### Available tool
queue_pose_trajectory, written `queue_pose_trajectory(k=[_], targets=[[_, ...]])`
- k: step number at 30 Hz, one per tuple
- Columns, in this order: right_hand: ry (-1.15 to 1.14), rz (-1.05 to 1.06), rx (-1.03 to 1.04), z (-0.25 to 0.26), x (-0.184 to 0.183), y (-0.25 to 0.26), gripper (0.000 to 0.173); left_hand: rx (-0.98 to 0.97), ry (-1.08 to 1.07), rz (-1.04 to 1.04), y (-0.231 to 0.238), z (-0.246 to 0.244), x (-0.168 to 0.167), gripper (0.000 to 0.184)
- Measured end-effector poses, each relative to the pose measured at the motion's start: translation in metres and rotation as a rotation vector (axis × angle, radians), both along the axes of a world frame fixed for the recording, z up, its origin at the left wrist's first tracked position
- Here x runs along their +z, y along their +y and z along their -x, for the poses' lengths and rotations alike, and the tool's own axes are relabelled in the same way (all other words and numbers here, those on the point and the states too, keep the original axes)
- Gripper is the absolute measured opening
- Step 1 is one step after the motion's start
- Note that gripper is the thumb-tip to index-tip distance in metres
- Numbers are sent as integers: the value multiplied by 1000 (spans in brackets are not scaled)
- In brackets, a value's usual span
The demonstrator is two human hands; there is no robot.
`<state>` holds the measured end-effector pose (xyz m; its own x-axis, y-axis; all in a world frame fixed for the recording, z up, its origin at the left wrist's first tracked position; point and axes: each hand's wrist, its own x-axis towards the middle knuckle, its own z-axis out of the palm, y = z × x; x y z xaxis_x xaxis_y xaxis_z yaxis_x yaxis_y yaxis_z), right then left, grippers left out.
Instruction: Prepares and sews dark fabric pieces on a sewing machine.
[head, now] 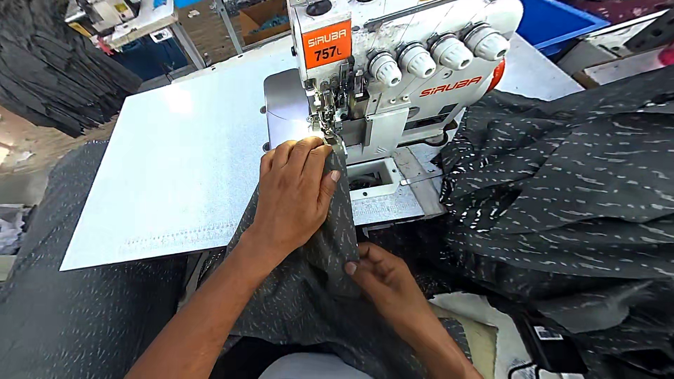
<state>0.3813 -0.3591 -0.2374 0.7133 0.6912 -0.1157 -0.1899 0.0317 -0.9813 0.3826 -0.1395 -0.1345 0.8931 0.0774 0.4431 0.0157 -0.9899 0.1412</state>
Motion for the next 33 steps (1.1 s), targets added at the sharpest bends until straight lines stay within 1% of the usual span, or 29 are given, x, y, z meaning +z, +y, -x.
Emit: queue_pose_trajectory(k=[4,7,10,13,15,18,25,29,31,32,33], targets=[[2,-22,-14,0,0,-2,11,13,56,-9,-2,2,6,44],[-17,-41,-29,0,4,-2,11,8,82,9,-1,3,5,49],[-58,-18,-63,-9,10,3,12,-4,139,53,7,-1,2,55],[-133,-54,-98,-17,31,12,9,-28,163,96,27,-20,4,58],[-179,-40,-128,-25,41,21,7,-38,205,123,43,-35,8,60],[-211,-34,-152,-39,53,35,8,-37,276,107,61,-59,15,62],[-249,-26,-229,-64,70,63,7,7,348,90,100,-98,20,66],[-256,-9,-259,-76,76,72,9,51,392,123,121,-124,23,69],[-261,13,-281,-79,75,76,10,82,357,197,135,-138,20,68],[-267,23,-285,-79,74,77,11,94,272,254,141,-140,16,66],[-276,34,-274,-78,75,76,12,96,137,304,144,-137,15,61]])
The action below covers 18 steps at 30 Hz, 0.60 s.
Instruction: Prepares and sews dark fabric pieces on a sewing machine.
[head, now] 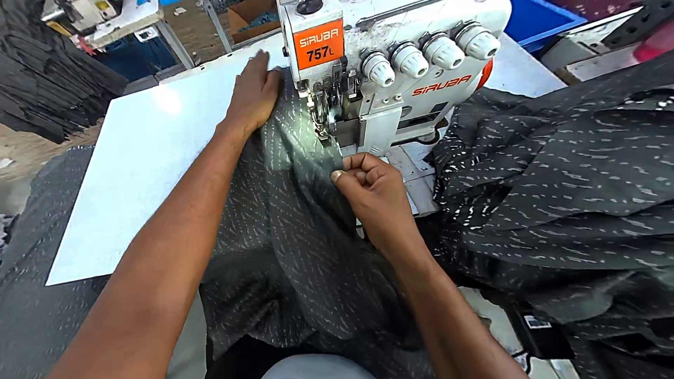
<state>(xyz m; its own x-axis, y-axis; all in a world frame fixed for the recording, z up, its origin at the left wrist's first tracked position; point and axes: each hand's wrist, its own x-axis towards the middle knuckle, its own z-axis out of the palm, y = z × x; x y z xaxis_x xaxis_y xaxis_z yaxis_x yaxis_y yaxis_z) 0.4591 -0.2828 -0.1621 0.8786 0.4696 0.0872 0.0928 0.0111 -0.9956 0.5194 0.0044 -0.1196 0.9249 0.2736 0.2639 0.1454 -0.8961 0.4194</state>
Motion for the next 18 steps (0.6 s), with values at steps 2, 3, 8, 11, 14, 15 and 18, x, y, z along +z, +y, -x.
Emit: queue_pose_trajectory(k=[2,3,8,11,14,15,18], targets=[[-4,41,93,8,1,-13,16,32,-236,24,-7,38,-2,54],[14,58,168,13,-1,-26,18,38,-255,42,-15,73,-7,55],[142,132,486,9,-14,-74,8,198,149,-17,-45,263,-60,92],[67,158,480,10,-16,-78,7,208,131,-21,-37,303,-58,40],[26,94,447,21,-9,-86,9,262,130,47,-17,309,-51,25],[31,69,426,23,-10,-89,12,307,124,84,-13,310,-50,26],[53,56,331,26,-20,-97,15,346,192,161,-13,306,-44,52]])
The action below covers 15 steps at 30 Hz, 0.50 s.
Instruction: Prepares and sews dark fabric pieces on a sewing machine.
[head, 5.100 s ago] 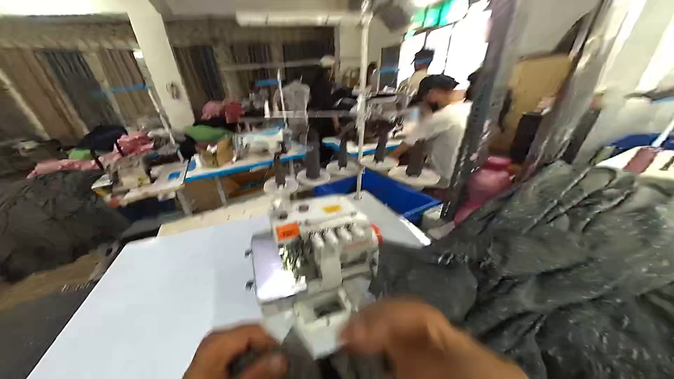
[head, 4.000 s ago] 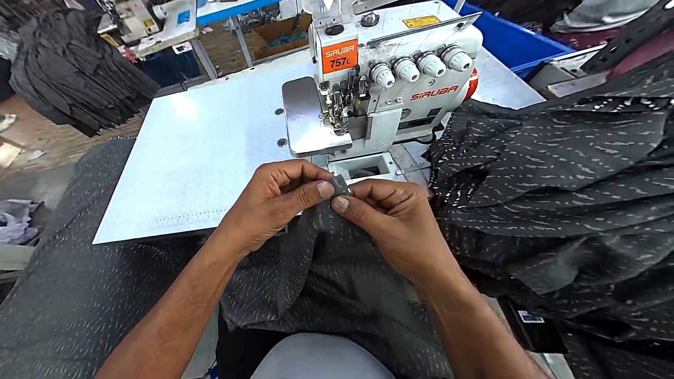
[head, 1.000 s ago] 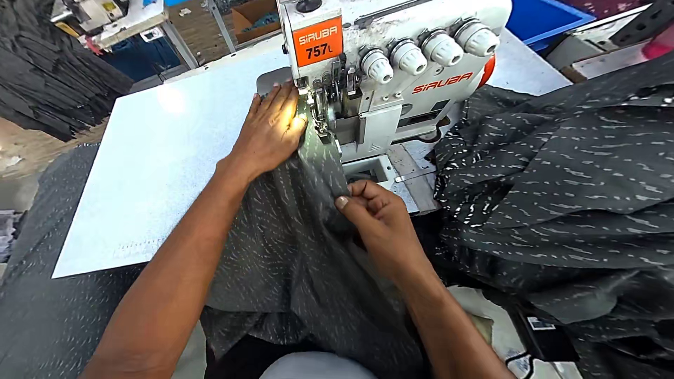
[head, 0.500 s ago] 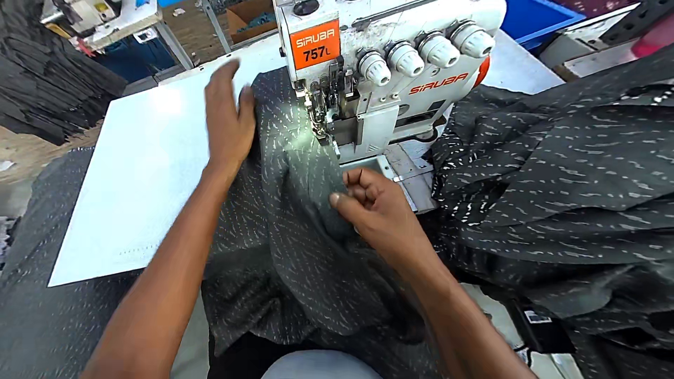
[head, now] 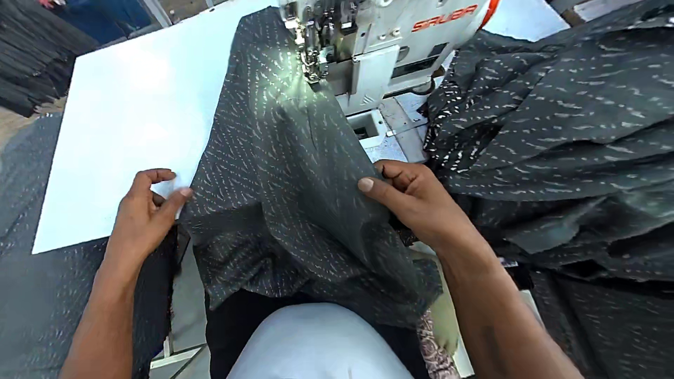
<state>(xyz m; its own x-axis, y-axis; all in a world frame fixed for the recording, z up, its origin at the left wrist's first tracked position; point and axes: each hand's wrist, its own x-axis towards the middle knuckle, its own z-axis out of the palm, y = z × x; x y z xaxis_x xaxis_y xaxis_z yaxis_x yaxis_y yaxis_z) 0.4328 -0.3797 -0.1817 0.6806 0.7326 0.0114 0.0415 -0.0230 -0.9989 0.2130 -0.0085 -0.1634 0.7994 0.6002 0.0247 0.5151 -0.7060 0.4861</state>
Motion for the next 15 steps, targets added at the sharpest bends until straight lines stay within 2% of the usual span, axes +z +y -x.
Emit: queue_pose_trajectory(k=[2,3,6,9,12,13,15], targets=[[14,-10,-23,2,-3,-6,13,-82,43,-49,-12,-4,-6,77],[20,-21,-18,3,-4,-8,13,-117,34,-91,-19,-4,-10,76],[11,-40,-29,-3,-10,-6,18,-188,-61,-70,-21,-4,-17,38],[7,-59,-39,-6,-11,3,16,-203,-43,-82,-9,-2,-11,29],[26,-43,4,3,-6,10,12,-56,-20,-60,14,5,27,35],[49,-48,25,9,-5,11,11,-8,-41,-96,27,5,46,40],[108,-41,35,15,-8,17,10,13,-133,-295,57,-5,80,46]])
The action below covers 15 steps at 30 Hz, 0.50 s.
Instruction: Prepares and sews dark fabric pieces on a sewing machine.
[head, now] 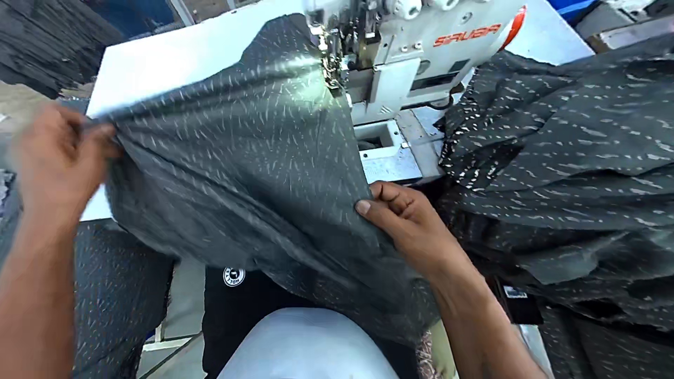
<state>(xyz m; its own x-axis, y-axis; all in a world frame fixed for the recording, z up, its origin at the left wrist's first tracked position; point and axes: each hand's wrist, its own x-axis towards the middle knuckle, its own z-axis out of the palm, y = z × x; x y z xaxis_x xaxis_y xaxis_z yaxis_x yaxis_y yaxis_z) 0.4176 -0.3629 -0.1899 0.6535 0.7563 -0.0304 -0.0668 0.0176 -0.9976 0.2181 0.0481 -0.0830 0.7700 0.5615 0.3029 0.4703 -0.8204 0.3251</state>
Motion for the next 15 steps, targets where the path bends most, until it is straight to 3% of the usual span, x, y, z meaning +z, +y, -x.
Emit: queue_pose_trajectory(k=[2,5,10,12,15], targets=[[19,45,-31,3,-12,10,10,-43,1,-190,23,-23,22,44],[10,67,-55,8,-23,18,12,-149,71,-202,-2,-62,27,66],[14,59,-61,8,-22,11,15,-368,114,91,-85,-69,-61,66],[12,62,-52,3,-19,12,18,-365,131,130,-92,-68,-88,67],[-7,54,-41,-1,-15,15,16,-362,127,89,-87,-72,-99,67]])
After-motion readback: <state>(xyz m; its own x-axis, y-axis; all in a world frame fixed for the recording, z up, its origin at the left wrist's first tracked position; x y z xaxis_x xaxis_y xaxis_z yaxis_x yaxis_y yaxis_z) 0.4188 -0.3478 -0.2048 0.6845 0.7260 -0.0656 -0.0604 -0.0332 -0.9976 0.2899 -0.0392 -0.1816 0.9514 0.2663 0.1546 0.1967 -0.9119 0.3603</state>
